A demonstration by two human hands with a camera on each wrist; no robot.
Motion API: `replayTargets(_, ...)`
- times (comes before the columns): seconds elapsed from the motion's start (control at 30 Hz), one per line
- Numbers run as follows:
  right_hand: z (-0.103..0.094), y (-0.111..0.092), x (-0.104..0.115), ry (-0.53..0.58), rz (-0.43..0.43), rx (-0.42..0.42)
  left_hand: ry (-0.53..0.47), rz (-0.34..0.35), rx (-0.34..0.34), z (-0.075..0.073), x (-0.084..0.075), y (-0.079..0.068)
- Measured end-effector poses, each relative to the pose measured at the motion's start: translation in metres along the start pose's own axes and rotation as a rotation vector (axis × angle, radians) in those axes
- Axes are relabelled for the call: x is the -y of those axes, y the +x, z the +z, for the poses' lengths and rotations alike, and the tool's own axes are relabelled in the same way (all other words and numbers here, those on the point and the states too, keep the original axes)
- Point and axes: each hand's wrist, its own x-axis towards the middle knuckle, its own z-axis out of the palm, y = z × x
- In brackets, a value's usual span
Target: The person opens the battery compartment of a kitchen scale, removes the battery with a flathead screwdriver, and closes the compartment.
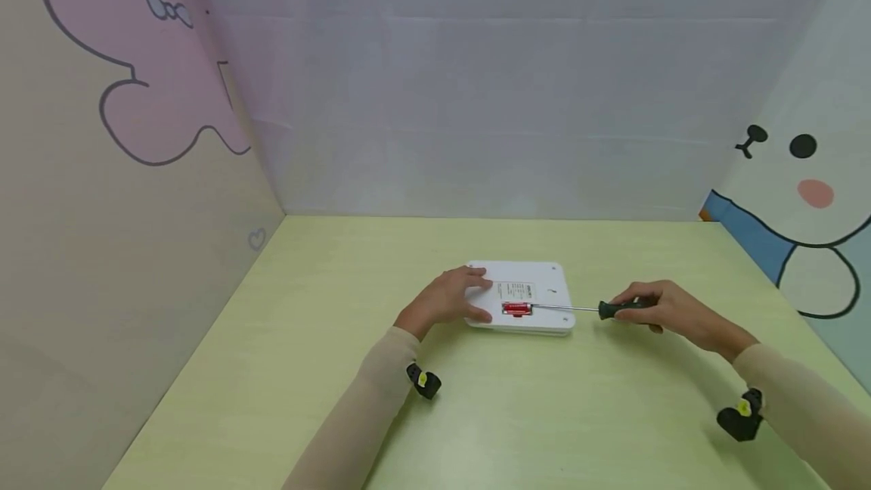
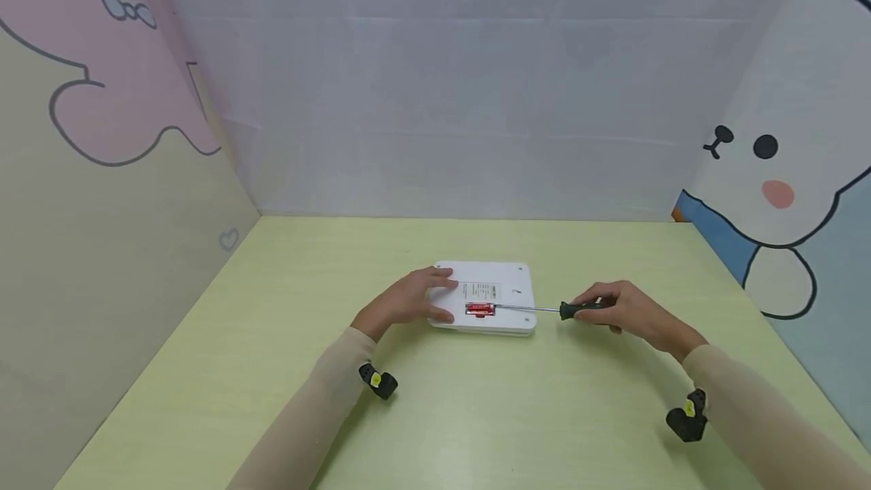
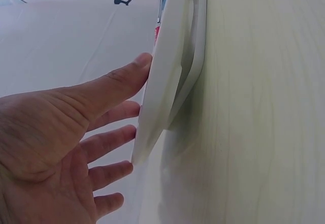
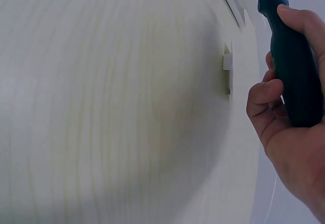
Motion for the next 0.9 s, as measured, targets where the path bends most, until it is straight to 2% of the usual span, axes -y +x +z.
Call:
replayTargets(0.27,0.0025,-0.0013,-0.0025,0.021,0.028,-0.005,-0.002,-0.014,0.000,-0.0006,-0.0005,-0.0005)
replayTargets(0.53,0.0032,-0.0004,0.0050,0.047,0.005,0.001,-0.003,-0.013,-0.001,-0.0007,0.0030,-0.0005)
replayTargets(0.7,0.0047,-0.0012,0.0047,0.040,0.045,-0.005,-0.005,-0.007,0.001,-0.0001,0.0026,-0.0010)
replayTargets(0.9,0.0020,-0.0027,0.0047,0.028,0.034,-0.011,-0.013,-0.006,-0.002,-0.0006,-0.0002,-0.0014)
